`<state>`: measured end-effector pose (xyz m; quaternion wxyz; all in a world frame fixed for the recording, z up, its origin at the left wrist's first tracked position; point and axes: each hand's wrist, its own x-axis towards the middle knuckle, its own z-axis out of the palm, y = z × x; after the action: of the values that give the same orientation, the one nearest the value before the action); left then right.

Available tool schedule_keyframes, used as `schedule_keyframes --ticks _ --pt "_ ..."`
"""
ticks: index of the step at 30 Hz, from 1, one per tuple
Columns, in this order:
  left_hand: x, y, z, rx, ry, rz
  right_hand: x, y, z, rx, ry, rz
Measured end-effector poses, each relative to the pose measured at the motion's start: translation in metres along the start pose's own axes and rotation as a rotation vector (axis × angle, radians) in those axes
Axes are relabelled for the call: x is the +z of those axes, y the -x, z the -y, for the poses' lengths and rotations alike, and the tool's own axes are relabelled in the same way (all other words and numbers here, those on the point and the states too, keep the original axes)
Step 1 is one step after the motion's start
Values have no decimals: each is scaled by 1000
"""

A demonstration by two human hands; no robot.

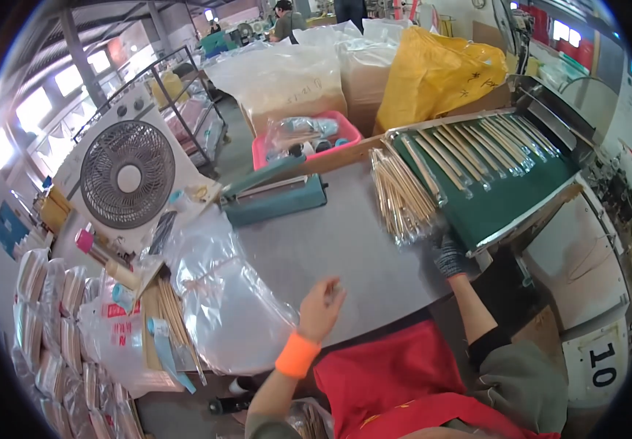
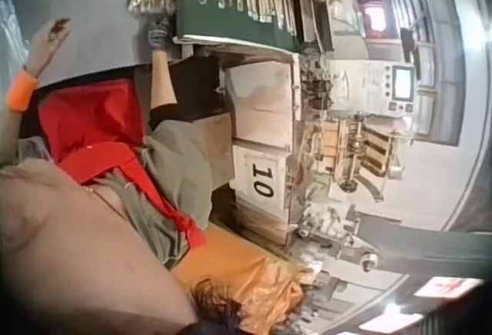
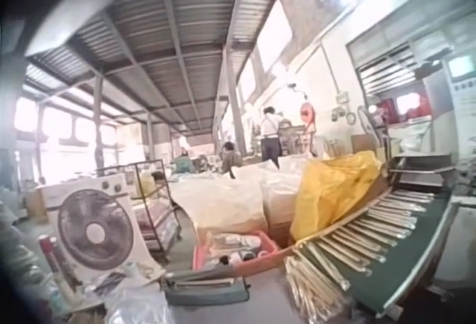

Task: Gathering and packaging bunches of wooden skewers into plastic bags at a warehouse station.

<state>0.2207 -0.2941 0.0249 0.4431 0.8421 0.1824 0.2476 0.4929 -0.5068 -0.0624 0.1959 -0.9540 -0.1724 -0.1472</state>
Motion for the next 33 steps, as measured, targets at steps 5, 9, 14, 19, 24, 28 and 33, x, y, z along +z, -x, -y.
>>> schedule_keyframes --ticks 5,9,14,19,24,28,33 --pt "45 -149 55 192 -257 3 1 29 -15 -429 -264 82" --pt "85 -231 76 173 -266 -32 6 0 -28 -615 -12 -137" --pt "156 -257 47 7 251 238 1 -52 21 -520 100 -202" --pt "168 -194 31 97 261 -117 13 -59 83 -9 -473 285" --pt "118 -83 13 31 614 -289 -9 32 97 -372 -461 132" --pt "70 -36 36 -170 327 -397 -34 44 127 -493 -559 301" --pt "15 -25 61 -173 100 -529 -43 -34 139 -345 -329 172"
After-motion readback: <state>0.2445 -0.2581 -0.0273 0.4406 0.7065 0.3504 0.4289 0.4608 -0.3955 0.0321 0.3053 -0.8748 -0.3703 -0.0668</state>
